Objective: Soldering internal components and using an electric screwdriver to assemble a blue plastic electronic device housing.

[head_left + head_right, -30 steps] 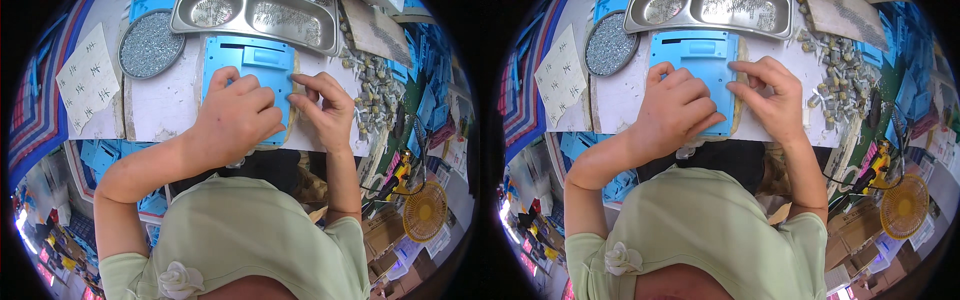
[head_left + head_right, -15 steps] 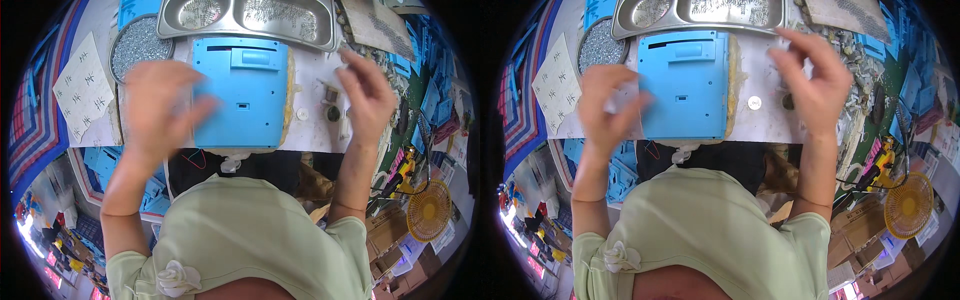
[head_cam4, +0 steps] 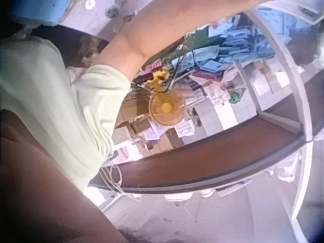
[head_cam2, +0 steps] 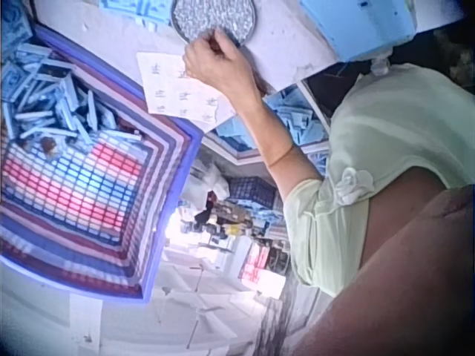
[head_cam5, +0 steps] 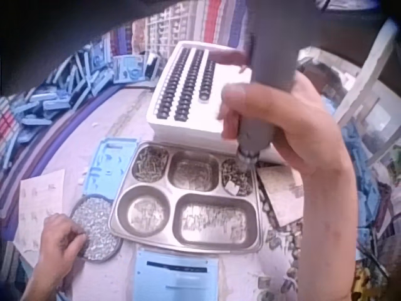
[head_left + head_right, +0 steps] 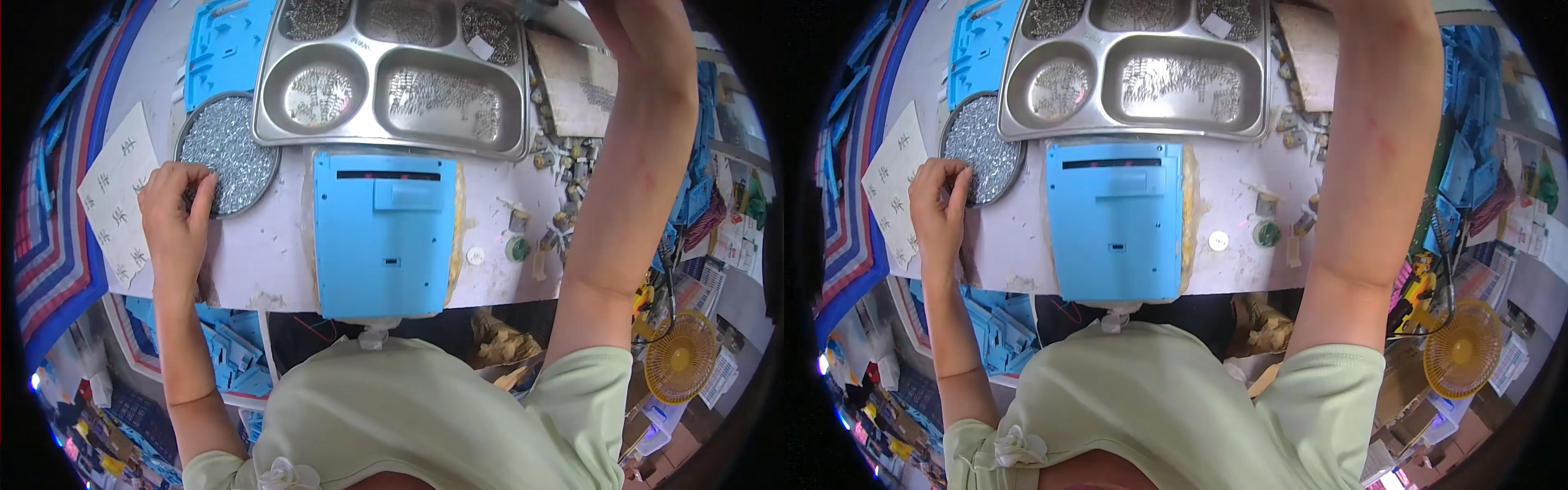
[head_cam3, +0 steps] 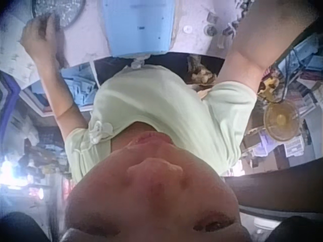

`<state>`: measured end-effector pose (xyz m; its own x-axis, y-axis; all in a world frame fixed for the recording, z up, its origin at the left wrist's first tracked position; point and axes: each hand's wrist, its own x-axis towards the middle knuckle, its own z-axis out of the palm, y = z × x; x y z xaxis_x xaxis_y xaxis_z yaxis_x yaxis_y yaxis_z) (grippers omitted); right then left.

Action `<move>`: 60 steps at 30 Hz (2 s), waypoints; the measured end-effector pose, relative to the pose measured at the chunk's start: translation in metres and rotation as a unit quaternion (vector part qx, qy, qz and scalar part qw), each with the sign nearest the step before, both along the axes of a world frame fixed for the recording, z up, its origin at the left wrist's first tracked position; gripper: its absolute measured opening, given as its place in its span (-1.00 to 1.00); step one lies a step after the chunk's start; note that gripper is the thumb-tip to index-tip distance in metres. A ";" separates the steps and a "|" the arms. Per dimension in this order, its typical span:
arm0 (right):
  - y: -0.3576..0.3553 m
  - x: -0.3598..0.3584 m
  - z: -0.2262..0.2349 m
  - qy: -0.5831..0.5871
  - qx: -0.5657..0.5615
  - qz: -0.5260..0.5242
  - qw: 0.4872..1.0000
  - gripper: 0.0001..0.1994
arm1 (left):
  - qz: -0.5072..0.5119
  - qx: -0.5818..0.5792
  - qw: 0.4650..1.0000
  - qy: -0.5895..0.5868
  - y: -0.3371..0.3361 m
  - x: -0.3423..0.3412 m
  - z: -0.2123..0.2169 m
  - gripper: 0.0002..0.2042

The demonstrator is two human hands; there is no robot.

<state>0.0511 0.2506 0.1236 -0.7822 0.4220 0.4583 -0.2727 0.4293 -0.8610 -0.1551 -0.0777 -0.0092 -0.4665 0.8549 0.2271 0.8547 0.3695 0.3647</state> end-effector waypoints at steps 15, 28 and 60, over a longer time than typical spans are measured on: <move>-0.082 0.055 -0.079 0.009 -0.097 0.009 0.995 -0.66 | 0.031 0.018 0.997 -0.072 0.013 -0.012 0.010 -0.84; -0.086 0.056 -0.060 0.117 -0.144 0.069 0.980 -0.67 | -0.177 0.074 0.969 -0.154 0.065 0.056 0.033 -0.89; -0.099 0.085 -0.050 0.177 -0.185 0.230 0.939 -0.57 | -0.338 0.171 0.905 -0.192 0.077 0.128 0.039 -0.81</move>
